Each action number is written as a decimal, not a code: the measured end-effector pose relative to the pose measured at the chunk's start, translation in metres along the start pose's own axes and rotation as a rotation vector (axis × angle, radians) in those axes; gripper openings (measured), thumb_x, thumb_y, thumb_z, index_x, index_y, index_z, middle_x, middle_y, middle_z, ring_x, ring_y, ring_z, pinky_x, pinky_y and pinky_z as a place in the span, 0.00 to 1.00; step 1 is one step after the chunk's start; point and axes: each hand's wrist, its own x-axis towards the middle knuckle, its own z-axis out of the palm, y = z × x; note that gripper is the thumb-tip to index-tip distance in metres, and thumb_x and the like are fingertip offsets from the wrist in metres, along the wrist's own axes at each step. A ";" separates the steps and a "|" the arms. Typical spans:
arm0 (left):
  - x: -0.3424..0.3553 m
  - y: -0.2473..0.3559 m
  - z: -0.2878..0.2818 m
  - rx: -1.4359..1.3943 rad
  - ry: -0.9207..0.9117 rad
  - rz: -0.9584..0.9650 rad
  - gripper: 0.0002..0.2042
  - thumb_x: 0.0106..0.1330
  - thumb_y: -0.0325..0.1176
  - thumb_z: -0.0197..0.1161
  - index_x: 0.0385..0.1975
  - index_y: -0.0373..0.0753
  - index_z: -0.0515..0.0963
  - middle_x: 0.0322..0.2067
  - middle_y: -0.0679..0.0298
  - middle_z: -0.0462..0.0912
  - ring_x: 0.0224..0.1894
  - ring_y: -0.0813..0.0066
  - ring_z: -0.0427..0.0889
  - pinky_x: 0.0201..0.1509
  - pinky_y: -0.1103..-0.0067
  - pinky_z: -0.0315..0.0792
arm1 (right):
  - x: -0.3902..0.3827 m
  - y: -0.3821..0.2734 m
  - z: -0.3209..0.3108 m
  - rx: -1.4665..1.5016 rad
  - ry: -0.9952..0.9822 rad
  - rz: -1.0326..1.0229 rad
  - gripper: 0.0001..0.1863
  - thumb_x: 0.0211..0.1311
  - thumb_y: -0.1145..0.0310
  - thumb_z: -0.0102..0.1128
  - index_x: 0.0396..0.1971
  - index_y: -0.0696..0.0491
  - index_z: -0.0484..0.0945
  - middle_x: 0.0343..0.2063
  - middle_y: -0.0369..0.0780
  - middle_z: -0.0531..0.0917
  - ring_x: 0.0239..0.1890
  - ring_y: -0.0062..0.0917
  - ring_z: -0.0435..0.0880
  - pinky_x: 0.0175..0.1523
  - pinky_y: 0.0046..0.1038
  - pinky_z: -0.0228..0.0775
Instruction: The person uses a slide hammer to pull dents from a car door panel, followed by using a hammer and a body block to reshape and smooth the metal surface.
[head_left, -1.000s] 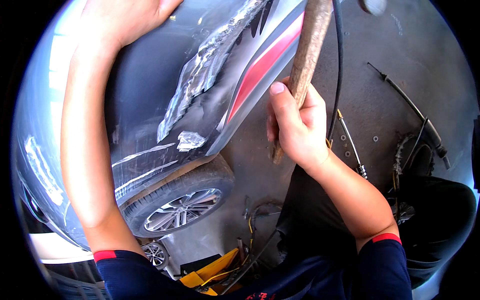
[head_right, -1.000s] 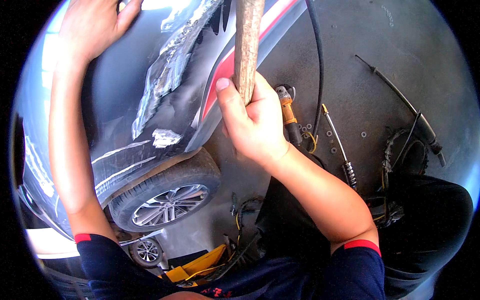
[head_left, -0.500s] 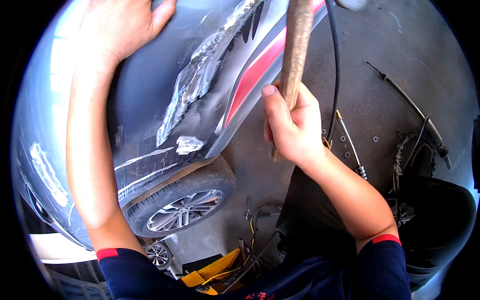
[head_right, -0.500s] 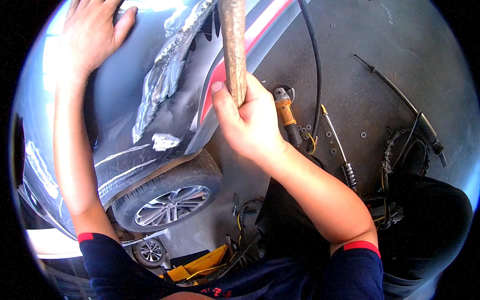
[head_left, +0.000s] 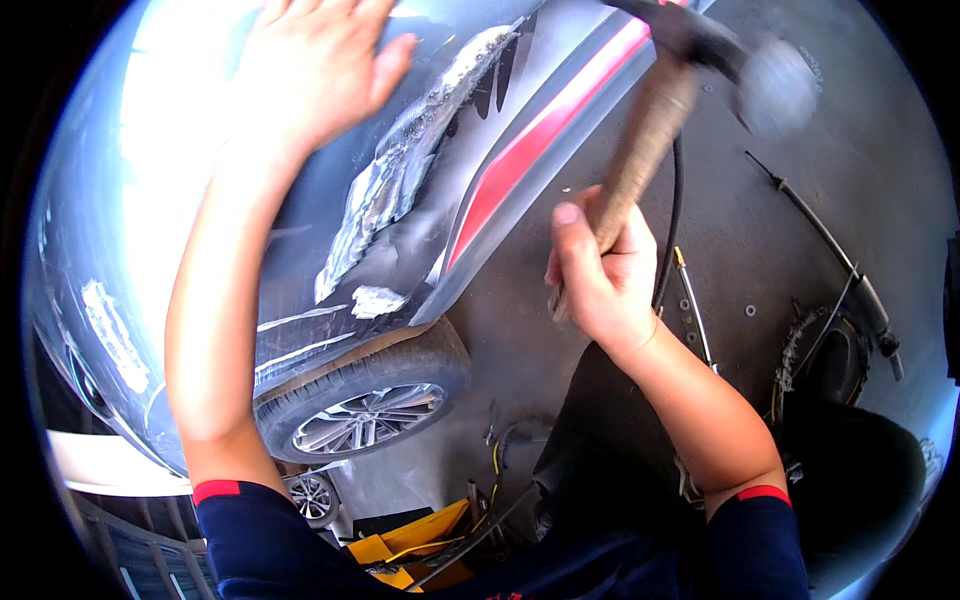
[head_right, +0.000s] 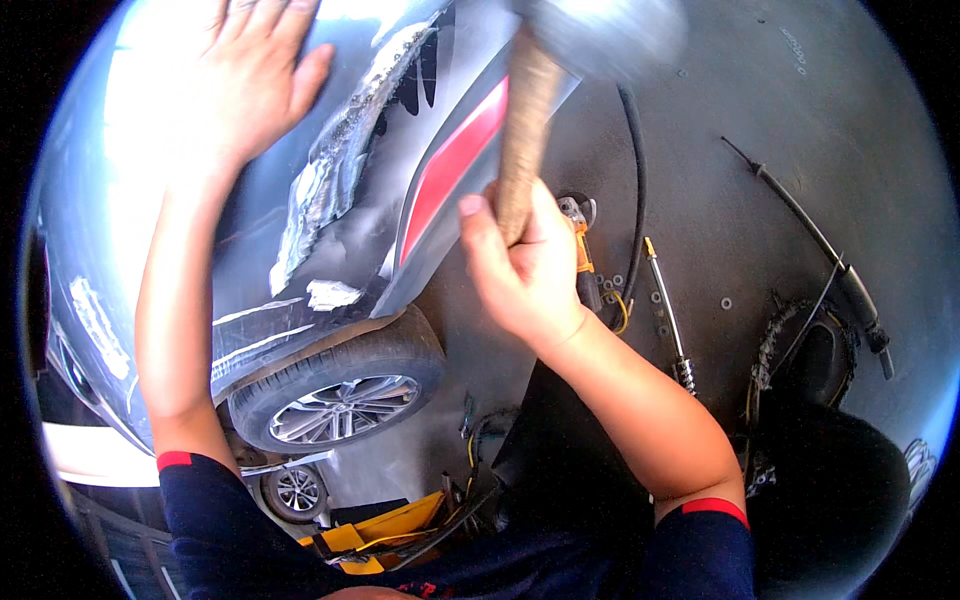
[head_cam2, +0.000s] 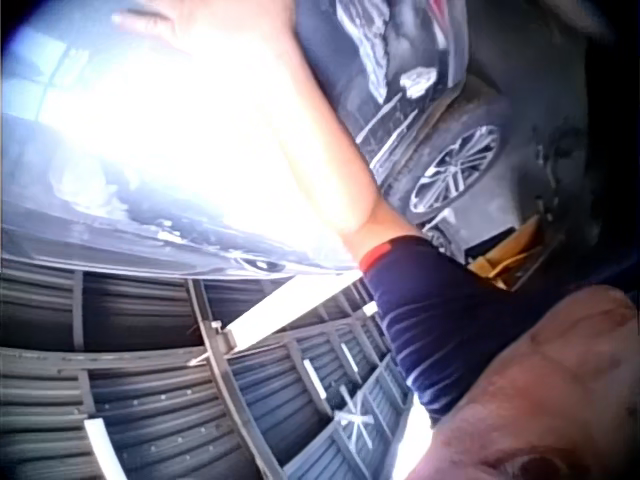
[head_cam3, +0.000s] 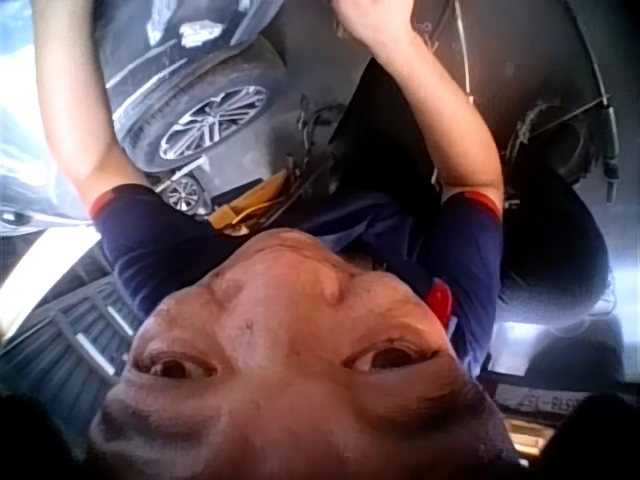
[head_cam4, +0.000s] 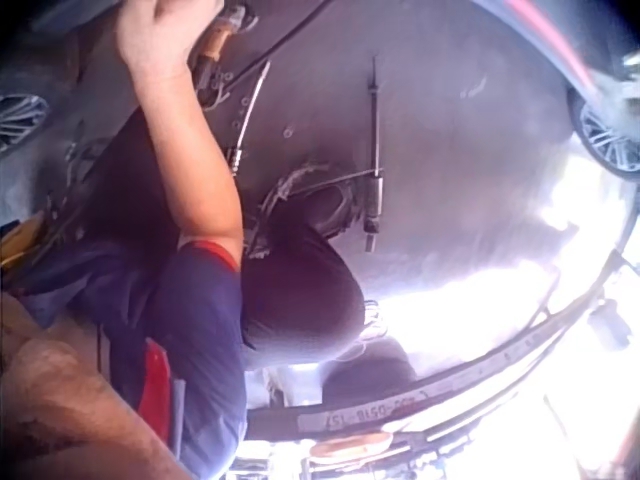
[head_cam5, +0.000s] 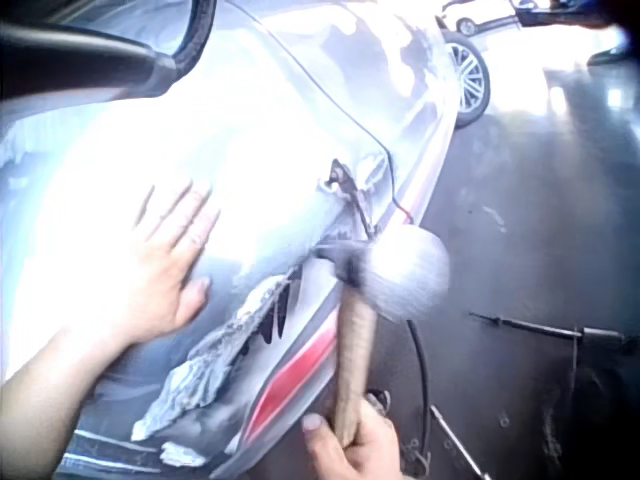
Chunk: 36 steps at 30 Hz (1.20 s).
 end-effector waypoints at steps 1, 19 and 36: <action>0.005 0.006 0.003 -0.091 -0.008 0.036 0.39 0.59 0.47 0.61 0.69 0.30 0.64 0.73 0.45 0.59 0.77 0.48 0.53 0.80 0.57 0.43 | -0.002 -0.001 -0.002 0.054 0.058 0.072 0.07 0.74 0.70 0.55 0.36 0.54 0.68 0.22 0.34 0.74 0.16 0.16 0.72 0.21 0.20 0.67; -0.052 0.052 0.006 -0.418 -0.268 0.262 0.45 0.55 0.47 0.64 0.74 0.36 0.57 0.77 0.58 0.52 0.79 0.61 0.48 0.81 0.63 0.41 | -0.006 0.013 -0.034 0.137 0.068 0.058 0.09 0.71 0.71 0.57 0.45 0.57 0.70 0.24 0.35 0.75 0.21 0.15 0.74 0.26 0.20 0.68; -0.055 -0.053 -0.021 0.023 -0.208 0.150 0.35 0.66 0.48 0.55 0.75 0.50 0.61 0.77 0.64 0.56 0.80 0.61 0.49 0.81 0.58 0.33 | 0.008 0.032 0.036 0.069 -0.115 -0.014 0.07 0.66 0.69 0.61 0.36 0.56 0.75 0.26 0.44 0.81 0.25 0.38 0.82 0.32 0.35 0.72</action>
